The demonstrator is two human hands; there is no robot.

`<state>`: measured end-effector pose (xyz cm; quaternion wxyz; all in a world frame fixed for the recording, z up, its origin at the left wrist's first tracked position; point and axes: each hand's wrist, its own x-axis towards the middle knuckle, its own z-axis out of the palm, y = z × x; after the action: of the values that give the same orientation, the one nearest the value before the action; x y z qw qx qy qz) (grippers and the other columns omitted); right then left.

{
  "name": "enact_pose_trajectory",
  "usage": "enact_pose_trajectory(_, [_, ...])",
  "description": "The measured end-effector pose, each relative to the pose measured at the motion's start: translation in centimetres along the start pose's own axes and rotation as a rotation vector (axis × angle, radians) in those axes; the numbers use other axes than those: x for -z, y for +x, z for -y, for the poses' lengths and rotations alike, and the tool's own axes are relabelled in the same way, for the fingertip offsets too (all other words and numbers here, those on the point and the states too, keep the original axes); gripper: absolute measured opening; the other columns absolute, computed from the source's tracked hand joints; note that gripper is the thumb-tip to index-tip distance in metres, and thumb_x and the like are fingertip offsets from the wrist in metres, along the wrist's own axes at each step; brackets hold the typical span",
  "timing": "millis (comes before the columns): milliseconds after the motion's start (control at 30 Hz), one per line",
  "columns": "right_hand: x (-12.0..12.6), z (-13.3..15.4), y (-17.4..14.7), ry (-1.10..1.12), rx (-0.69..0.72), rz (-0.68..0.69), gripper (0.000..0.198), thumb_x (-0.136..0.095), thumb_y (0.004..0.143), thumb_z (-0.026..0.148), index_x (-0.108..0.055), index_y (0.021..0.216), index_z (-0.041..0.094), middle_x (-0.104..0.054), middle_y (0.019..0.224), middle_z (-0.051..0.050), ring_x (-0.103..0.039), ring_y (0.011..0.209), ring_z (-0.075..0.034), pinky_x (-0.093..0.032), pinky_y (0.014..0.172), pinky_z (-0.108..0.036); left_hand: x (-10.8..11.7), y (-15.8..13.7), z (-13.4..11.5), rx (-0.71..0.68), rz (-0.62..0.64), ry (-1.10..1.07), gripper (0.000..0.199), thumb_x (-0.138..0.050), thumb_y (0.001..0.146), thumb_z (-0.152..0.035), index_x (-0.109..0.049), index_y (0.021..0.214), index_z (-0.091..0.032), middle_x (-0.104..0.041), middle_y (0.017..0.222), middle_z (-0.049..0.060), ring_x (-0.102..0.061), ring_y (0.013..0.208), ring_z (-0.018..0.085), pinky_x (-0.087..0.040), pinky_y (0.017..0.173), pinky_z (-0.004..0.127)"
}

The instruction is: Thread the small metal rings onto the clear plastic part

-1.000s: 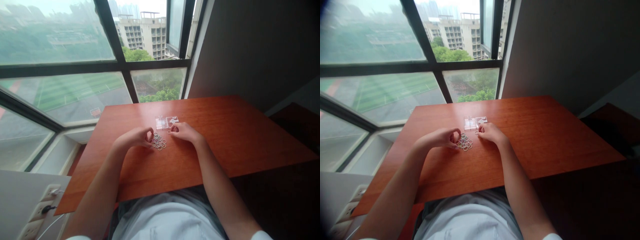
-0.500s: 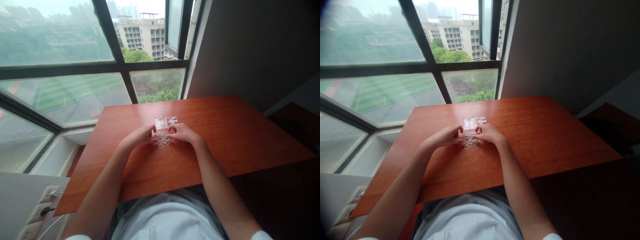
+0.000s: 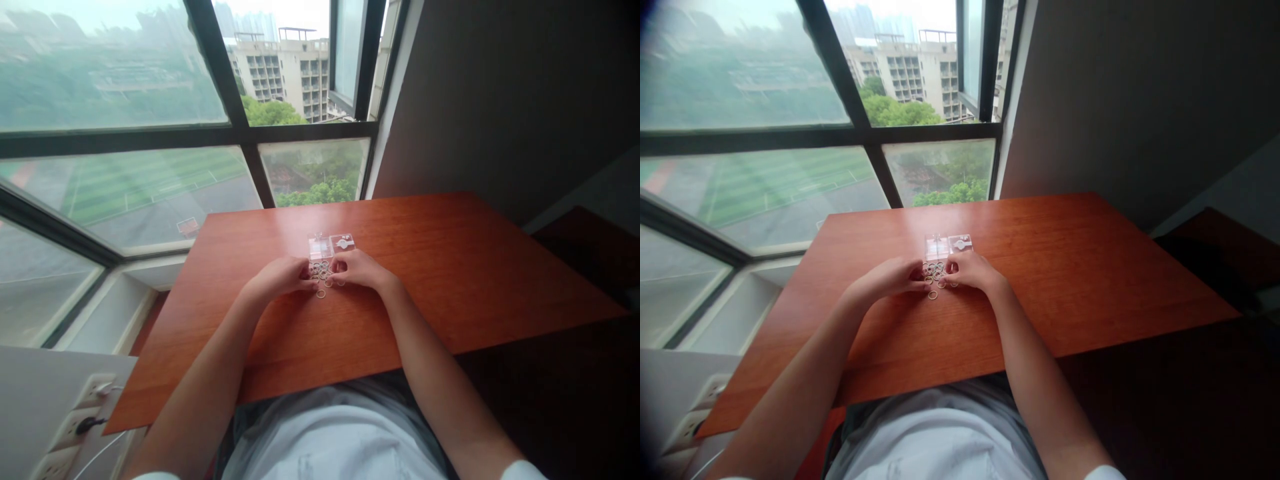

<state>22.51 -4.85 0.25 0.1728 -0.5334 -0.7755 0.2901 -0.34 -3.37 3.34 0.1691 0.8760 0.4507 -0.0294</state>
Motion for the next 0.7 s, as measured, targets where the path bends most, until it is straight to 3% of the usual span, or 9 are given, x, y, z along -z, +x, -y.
enact_pose_trajectory(133, [0.7,-0.7,-0.5,0.046,-0.025,0.036,0.023,-0.077,0.07,0.04,-0.068,0.072,0.019,-0.065,0.065,0.003,-0.054,0.06,-0.01,-0.032,0.054,-0.02,0.6,-0.5,-0.9,-0.02,0.107,0.007,0.048,-0.067,0.068,-0.068,-0.063,0.07,-0.02,-0.066,0.065,0.002,-0.052,0.052,0.016,-0.027,0.05,0.027])
enact_pose_trajectory(267, [1.4,-0.3,-1.1,0.025,-0.052,0.102,0.017,-0.076,0.07,0.036,-0.071,0.073,0.02,-0.067,0.068,0.003,-0.057,0.064,-0.011,-0.034,0.055,-0.02,0.1,-0.5,-2.0,-0.042,0.078,0.064,0.048,-0.07,0.063,-0.068,-0.062,0.068,-0.021,-0.064,0.063,0.003,-0.051,0.051,0.016,-0.026,0.049,0.027])
enact_pose_trajectory(433, [0.6,-0.1,-0.7,-0.055,-0.053,-0.008,0.02,-0.074,0.072,0.041,-0.07,0.074,0.022,-0.068,0.071,0.002,-0.056,0.066,-0.011,-0.033,0.057,-0.021,-0.9,0.0,-2.1,-0.029,-0.003,0.106,0.046,-0.06,0.076,-0.065,-0.063,0.067,-0.02,-0.063,0.062,0.007,-0.056,0.056,0.02,-0.029,0.053,0.028])
enact_pose_trajectory(567, [-0.1,-0.4,-0.1,-0.079,-0.044,-0.068,0.021,-0.074,0.074,0.042,-0.07,0.077,0.021,-0.067,0.074,0.001,-0.055,0.066,-0.011,-0.033,0.057,-0.021,-0.5,0.0,-1.3,-0.02,0.013,0.054,0.045,-0.061,0.077,-0.065,-0.062,0.068,-0.02,-0.065,0.066,0.007,-0.058,0.056,0.02,-0.03,0.052,0.028])
enact_pose_trajectory(700, [-0.4,-0.3,0.1,-0.089,-0.023,-0.141,0.019,-0.07,0.08,0.039,-0.069,0.089,0.022,-0.067,0.074,0.002,-0.056,0.066,-0.011,-0.034,0.06,-0.021,0.4,-0.2,-0.4,0.099,-0.052,0.047,0.04,-0.058,0.081,-0.06,-0.061,0.083,-0.02,-0.072,0.082,0.008,-0.063,0.067,0.021,-0.034,0.055,0.026])
